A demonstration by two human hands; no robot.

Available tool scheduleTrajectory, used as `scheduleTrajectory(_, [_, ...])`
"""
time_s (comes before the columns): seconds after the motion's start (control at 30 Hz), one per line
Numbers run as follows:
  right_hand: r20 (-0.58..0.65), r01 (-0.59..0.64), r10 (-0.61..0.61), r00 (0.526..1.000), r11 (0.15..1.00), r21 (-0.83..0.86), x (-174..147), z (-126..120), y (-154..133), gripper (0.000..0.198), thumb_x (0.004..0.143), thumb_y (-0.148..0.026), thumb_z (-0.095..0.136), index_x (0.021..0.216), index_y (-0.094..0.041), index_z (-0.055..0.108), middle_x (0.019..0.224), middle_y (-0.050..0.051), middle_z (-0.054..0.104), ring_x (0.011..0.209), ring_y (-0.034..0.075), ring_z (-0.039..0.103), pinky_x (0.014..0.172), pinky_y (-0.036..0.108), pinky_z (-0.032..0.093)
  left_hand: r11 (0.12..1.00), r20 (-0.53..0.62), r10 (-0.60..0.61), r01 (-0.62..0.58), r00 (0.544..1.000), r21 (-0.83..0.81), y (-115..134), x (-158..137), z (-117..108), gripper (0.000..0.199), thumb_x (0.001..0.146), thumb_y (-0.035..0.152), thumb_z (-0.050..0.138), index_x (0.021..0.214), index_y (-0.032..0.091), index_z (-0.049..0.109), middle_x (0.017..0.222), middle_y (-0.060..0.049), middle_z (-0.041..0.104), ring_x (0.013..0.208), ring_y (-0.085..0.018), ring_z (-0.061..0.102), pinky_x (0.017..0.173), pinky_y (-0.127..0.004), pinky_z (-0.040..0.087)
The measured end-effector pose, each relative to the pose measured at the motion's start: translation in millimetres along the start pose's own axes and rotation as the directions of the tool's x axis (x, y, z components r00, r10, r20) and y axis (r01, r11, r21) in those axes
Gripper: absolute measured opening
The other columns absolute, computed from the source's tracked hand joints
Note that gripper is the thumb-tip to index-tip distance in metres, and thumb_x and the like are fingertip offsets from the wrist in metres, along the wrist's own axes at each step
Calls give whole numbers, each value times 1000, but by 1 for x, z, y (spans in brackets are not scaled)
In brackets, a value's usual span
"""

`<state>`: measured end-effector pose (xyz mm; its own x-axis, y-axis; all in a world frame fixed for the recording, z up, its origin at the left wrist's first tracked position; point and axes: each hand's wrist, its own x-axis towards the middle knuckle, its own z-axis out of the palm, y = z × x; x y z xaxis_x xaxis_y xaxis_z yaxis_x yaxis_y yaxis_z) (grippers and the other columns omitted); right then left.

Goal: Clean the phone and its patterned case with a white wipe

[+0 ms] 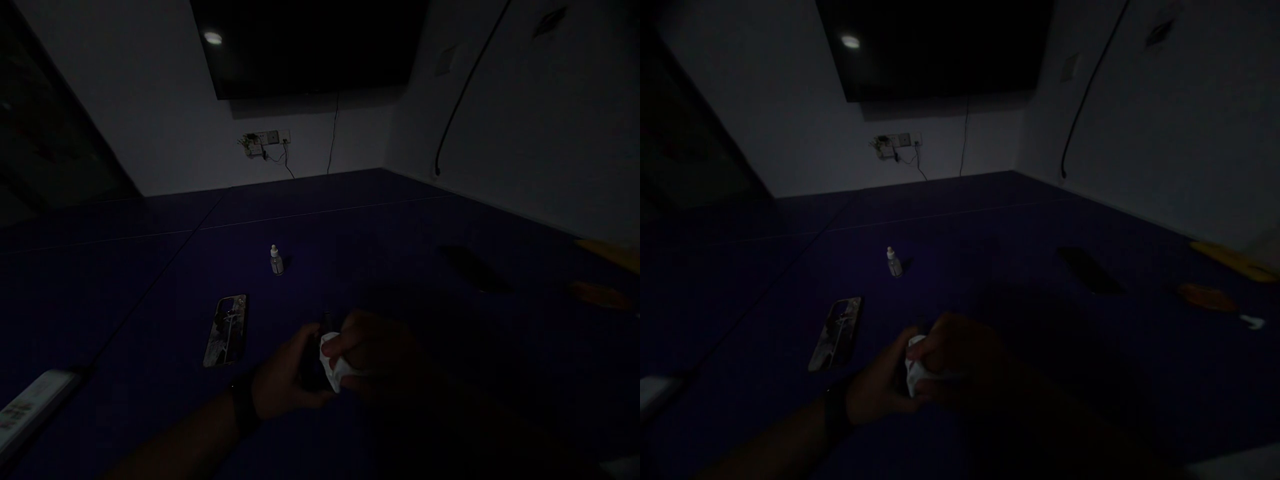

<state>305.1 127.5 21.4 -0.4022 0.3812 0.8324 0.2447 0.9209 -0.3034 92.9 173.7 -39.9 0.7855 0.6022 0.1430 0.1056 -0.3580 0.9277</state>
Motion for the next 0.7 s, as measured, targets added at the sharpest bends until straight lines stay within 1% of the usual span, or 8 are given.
scheduleTrajectory(0.07, [10, -11, 12, 1000, 999, -35, 1, 0, 0, 11, 96, -26, 62, 90, -18, 66, 93, 8, 78, 82, 15, 71, 76, 27, 58, 1000, -22, 14, -14, 1000, -7, 0, 0, 0, 81, 73, 22, 84, 141, 24, 39, 132, -11, 59, 122, -31, 56, 106, -46, 42])
scheduleTrajectory(0.17, [-44, -191, 187, 981, 973, -126, 2, 0, 1, 13, 97, -25, 58, 100, -18, 68, 97, 8, 78, 89, 17, 73, 78, 27, 59, 999, -30, 27, -28, 999, -38, 0, 0, 2, 84, 71, 23, 86, 142, 23, 40, 133, -11, 58, 122, -31, 54, 106, -47, 42])
scheduleTrajectory(0.27, [-91, -387, 378, 922, 912, -139, 3, 1, 1, 18, 98, -26, 55, 104, -20, 71, 97, 6, 78, 91, 17, 74, 81, 27, 59, 994, 1, -34, 34, 999, -106, 2, -3, 6, 83, 67, 27, 90, 137, 23, 45, 123, -10, 62, 111, -29, 59, 98, -44, 47])
scheduleTrajectory(0.37, [-143, -491, 476, 868, 866, -94, 3, 1, 0, 19, 97, -30, 57, 102, -22, 73, 96, 4, 78, 88, 16, 75, 78, 25, 60, 969, 29, -51, 56, 998, -240, 4, -6, 11, 84, 62, 28, 94, 133, 24, 49, 118, -10, 62, 108, -27, 60, 93, -41, 49])
scheduleTrajectory(0.43, [-196, -539, 518, 832, 840, -69, 1, 0, 0, 18, 96, -31, 59, 100, -23, 74, 96, 3, 78, 88, 17, 75, 76, 25, 60, 916, 82, -48, 77, 995, -394, 6, -7, 12, 82, 66, 31, 93, 135, 24, 49, 122, -11, 61, 108, -26, 62, 89, -39, 50])
scheduleTrajectory(0.5, [-243, -554, 525, 815, 830, -67, 0, -3, 0, 17, 96, -31, 59, 101, -25, 75, 97, 3, 78, 88, 18, 75, 76, 25, 61, 813, 136, -62, 129, 989, -567, 9, -6, 11, 78, 72, 37, 89, 137, 26, 47, 129, -13, 59, 103, -26, 68, 84, -38, 53])
scheduleTrajectory(0.57, [-260, -525, 487, 834, 845, -100, -3, -7, 0, 16, 96, -29, 60, 102, -25, 74, 100, 3, 78, 90, 18, 75, 77, 26, 61, 678, 154, -94, 176, 984, -713, 11, -4, 8, 72, 80, 46, 83, 138, 25, 46, 130, -15, 60, 92, -26, 73, 79, -39, 56])
scheduleTrajectory(0.7, [-117, -291, 271, 955, 933, -213, -8, -10, -4, 19, 99, -32, 57, 104, -25, 74, 107, 7, 77, 97, 21, 74, 81, 31, 62, 435, 171, -167, 229, 971, -871, 16, 3, 2, 62, 93, 62, 61, 132, 15, 52, 116, -16, 69, 90, -26, 74, 82, -40, 56])
